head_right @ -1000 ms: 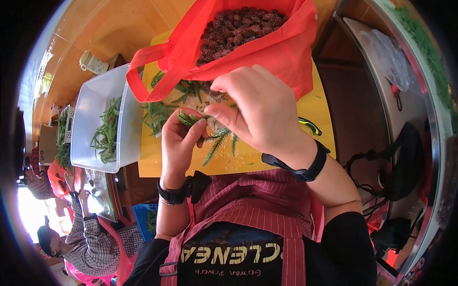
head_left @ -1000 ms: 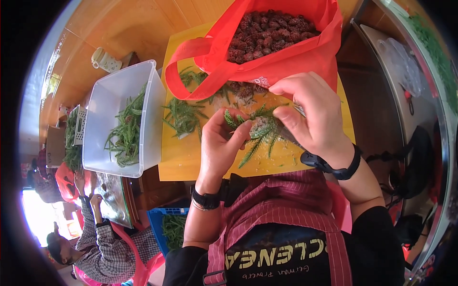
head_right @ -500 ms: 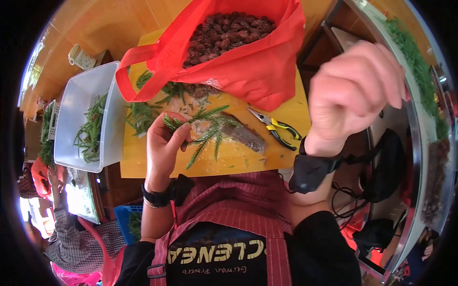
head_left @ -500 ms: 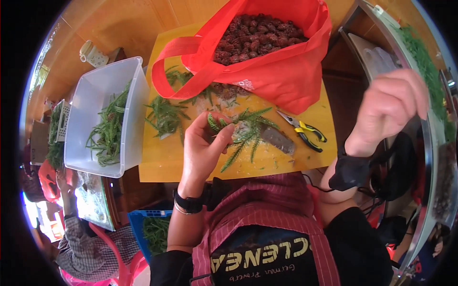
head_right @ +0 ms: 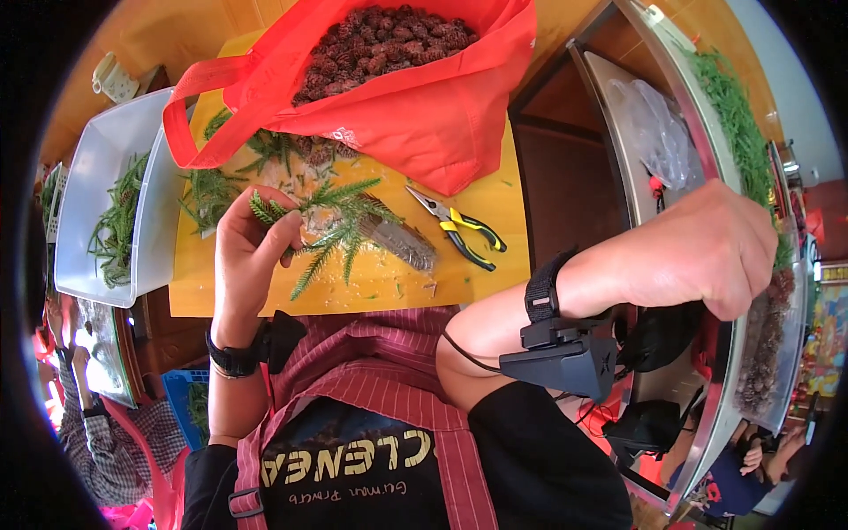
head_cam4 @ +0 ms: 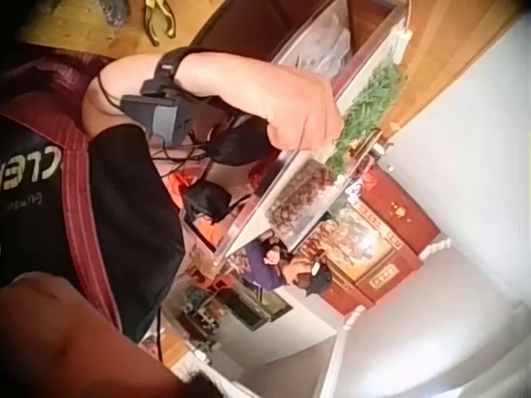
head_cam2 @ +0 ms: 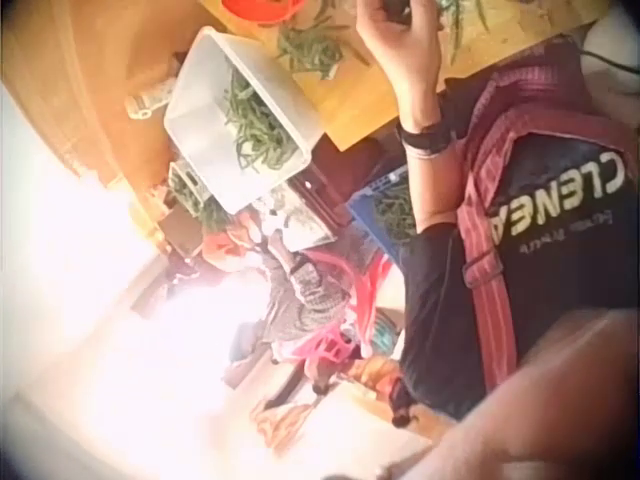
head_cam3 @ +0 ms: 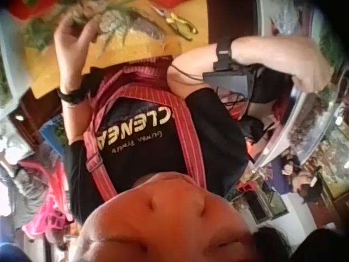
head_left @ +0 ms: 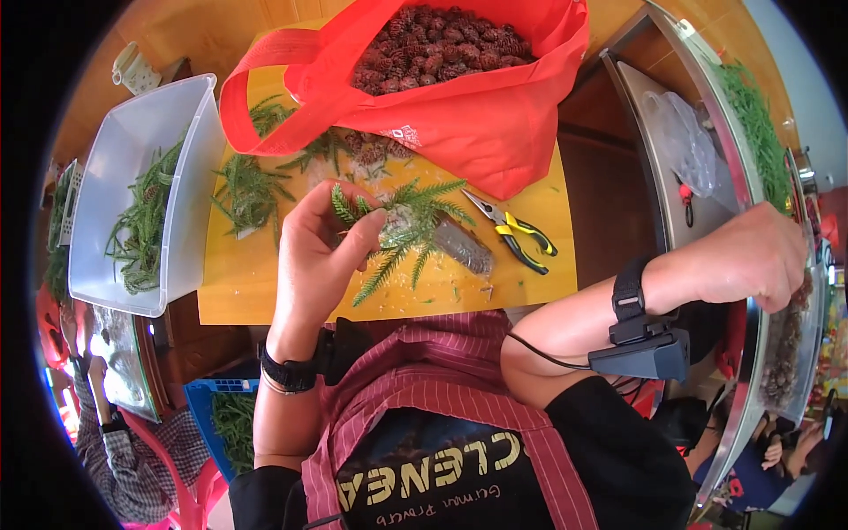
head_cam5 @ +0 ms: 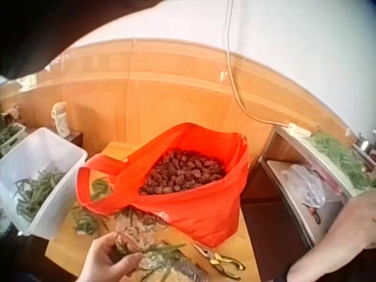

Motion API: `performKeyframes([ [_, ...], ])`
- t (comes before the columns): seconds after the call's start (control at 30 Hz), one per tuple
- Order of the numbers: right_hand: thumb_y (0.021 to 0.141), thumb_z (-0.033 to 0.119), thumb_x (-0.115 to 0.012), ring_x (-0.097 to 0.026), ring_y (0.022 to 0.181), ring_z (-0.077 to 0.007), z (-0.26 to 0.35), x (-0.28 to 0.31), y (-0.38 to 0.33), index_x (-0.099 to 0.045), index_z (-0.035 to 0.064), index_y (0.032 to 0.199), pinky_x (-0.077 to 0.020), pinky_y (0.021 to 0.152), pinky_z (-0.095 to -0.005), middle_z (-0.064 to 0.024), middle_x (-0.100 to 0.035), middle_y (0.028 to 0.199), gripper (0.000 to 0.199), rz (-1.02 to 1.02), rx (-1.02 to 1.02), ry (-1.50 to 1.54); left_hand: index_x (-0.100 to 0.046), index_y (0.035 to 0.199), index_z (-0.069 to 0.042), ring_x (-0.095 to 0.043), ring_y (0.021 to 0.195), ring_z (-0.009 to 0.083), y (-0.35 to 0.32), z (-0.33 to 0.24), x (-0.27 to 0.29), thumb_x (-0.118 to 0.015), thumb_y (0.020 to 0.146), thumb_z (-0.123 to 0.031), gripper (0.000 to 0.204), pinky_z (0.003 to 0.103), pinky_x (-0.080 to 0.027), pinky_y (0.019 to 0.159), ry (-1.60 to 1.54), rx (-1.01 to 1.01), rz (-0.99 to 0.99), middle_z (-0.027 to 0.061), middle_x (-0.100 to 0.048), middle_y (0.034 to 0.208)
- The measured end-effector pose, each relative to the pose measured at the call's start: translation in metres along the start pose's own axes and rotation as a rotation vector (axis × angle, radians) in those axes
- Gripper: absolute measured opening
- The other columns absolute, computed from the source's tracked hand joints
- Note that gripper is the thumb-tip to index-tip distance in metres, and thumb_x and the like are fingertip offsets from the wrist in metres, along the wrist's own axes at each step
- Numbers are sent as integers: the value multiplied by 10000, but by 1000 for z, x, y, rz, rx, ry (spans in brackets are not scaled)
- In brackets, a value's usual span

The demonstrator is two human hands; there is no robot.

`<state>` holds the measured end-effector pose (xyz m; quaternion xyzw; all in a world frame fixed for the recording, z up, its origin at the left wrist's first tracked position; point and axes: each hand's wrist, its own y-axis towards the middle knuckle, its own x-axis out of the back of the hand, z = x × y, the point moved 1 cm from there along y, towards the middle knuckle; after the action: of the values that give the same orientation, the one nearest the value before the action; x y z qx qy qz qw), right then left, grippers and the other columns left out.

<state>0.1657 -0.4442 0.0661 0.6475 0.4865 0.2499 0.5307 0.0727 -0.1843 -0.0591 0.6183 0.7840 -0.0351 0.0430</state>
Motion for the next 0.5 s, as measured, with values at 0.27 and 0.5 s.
performKeyframes([
  [0.27, 800, 139, -483, -429, 452, -129, -11, -8, 1, -525, 50, 629, -241, 390, -251, -80, -482, 560, 198, 144, -183, -22, -542, 875, -26, -502, 578, 20, -2, -1, 0, -608, 802, -42, 100, 160, -380, 470, 29, 2, -11, -19, -545, 701],
  [0.5, 829, 182, -465, -456, 459, -140, -18, -9, 1, -529, 58, 637, -254, 382, -243, -89, -501, 567, 237, 215, -249, -65, -543, 875, -27, -502, 578, 21, -1, -4, -2, -609, 806, -51, 98, 161, -380, 472, 19, -21, -16, -24, -538, 691],
])
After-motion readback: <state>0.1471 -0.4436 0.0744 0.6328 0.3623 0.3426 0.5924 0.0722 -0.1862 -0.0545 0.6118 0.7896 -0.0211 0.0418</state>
